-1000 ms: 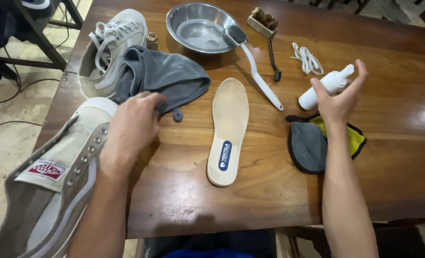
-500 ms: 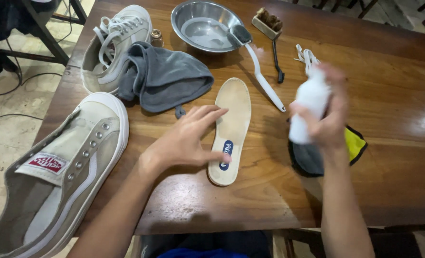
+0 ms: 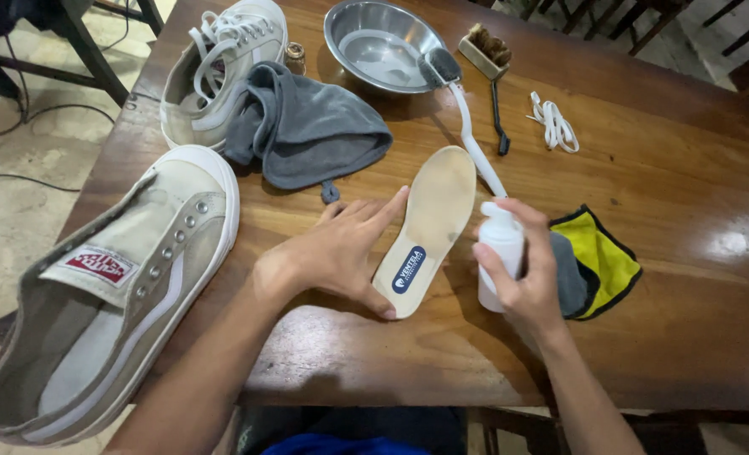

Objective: The person removes a shoe insole and cleans it on a wooden table. They apply a white cleaning liquid from a pump bottle, scrub the insole with a brush, and wipe it with a cloth. The process is repeated to ensure thorough cleaning.

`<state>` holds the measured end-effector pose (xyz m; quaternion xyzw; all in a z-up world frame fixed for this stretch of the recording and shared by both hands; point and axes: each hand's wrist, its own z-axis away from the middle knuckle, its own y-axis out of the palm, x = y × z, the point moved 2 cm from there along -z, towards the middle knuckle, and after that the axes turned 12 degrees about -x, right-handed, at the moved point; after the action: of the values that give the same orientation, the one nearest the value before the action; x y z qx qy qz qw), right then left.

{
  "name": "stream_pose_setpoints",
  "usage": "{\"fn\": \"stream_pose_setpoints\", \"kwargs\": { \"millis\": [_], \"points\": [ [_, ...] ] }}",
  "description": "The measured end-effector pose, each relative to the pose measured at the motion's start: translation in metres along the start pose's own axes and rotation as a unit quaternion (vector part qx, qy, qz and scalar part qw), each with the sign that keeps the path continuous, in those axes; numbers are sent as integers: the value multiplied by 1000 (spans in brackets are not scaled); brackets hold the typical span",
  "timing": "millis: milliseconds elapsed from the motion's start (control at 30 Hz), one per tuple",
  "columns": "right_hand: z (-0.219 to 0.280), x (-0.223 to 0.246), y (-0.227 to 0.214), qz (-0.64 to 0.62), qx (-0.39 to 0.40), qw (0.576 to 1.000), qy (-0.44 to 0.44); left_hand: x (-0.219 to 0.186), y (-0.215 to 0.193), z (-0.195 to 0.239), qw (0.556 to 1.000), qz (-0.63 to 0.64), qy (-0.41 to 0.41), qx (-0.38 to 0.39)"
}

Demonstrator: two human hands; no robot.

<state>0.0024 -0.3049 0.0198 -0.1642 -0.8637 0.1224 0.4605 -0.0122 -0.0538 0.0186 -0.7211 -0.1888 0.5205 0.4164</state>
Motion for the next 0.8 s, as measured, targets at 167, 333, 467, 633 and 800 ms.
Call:
{"fn": "stream_pose_setpoints", "kwargs": {
  "millis": [167, 333, 467, 633, 800],
  "points": [
    [10, -19, -3, 53, -34, 996, -63, -9, -7, 4, 1000, 19, -5, 17],
    [11, -27, 8, 86, 27, 987, -134, -16, -11, 6, 998, 45, -10, 33],
    [6, -1, 25, 163, 216, 946, -181, -8, -5, 4, 998, 38, -27, 48],
    [-2, 15, 33, 283, 357, 861, -226, 0, 4, 0, 998, 10, -28, 52],
    [-2, 15, 35, 324, 392, 827, -238, 2, 8, -1, 998, -8, -34, 59]
  ]
}}
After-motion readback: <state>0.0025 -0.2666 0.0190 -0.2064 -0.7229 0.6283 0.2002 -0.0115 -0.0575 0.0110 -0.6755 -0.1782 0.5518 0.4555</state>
